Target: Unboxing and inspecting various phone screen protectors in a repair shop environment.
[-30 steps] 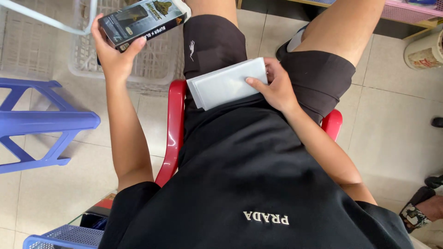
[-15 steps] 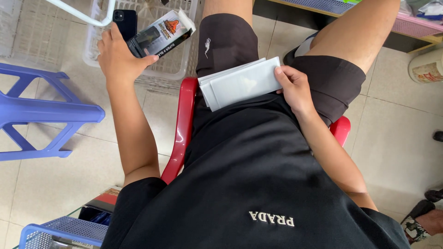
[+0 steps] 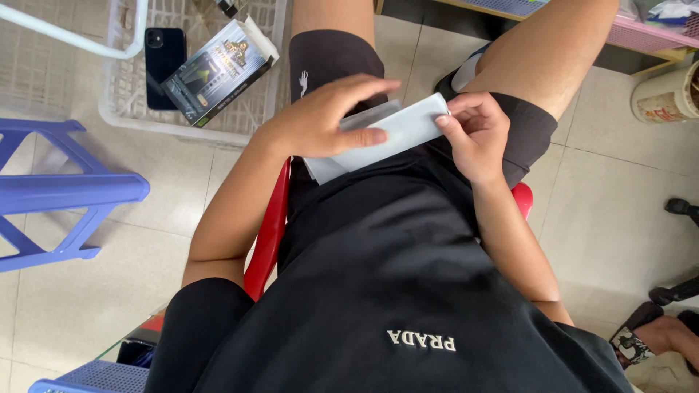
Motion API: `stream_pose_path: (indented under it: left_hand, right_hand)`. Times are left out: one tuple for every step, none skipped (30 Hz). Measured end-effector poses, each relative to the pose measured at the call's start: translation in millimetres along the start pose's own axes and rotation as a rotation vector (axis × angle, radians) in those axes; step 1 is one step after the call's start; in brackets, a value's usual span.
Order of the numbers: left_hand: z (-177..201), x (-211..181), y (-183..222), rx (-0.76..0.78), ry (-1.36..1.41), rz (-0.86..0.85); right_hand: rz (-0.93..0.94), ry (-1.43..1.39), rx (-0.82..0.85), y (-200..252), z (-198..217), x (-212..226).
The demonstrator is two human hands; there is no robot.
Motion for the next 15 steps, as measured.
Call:
stream_pose_path:
  left_hand:
    - [-11,-1,-11,0.173,0.195,-0.034]
    - [-22,-6,-20,0.346,0.386,-0.066]
    - [-20,-9,-33,0.35,0.381,-0.073]
    - [-28,-19,-40,0.544,0.582,-0.104]
    - [-34,-30,-44,0.738,0.783,-0.132]
    - [-34,-36,-47,0.743,0.777,-0.133]
    - [-34,-46,-48,0.784,0.815,-0.184]
    - [-32,-56,-49,0.825,0.848,-0.238]
    - [-28,-66,-47,0.829,0.838,-0.241]
    - [-21,-75,-47,0.76,0.777,-0.258]
    - [-14,-84,-47,0.692,0.716,-0.275]
    - [-14,-91,-39,0.693,0.703,-0.281]
    - [-13,-97,-33,0.678,0.663,-0.273]
    - [-11,-102,-27,0.66,0.622,-0.265]
    - [-11,-104,-24,0.658,0.607,-0.272]
  right_hand:
    - [0.069,0.028,-0.007,-3,1,14]
    - [0.139,0.055,-0.013,-4,1,29]
    - [0.146,0.059,-0.018,-11,2,46]
    - [0.258,0.074,0.022,-16,-2,69]
    - [0.37,0.09,0.061,-19,-7,93]
    - [0.376,0.091,0.057,-22,-10,119]
    - [0.412,0.235,0.059,-23,-15,148]
    - [0.452,0.381,0.061,-26,-21,177]
    - [0.462,0.384,0.057,-22,-28,194]
    - [0.47,0.49,0.03,-16,-36,212]
    - [0.478,0.591,0.002,-11,-44,229]
    - [0.491,0.595,-0.001,-5,-45,230]
    - [0.538,0.607,0.011,1,-48,233]
    - [0.589,0.613,0.025,5,-51,236]
    - [0.605,0.617,0.024,6,-49,237]
Point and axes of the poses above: each hand's wrist, its own y-axis away from the middle knuckle, its own z-axis out of the back of the hand, x = y × z, the point moved 7 cm from there along -y, towards the middle knuckle, and after that the axes turned 8 degrees about x, right-handed, at the moved point
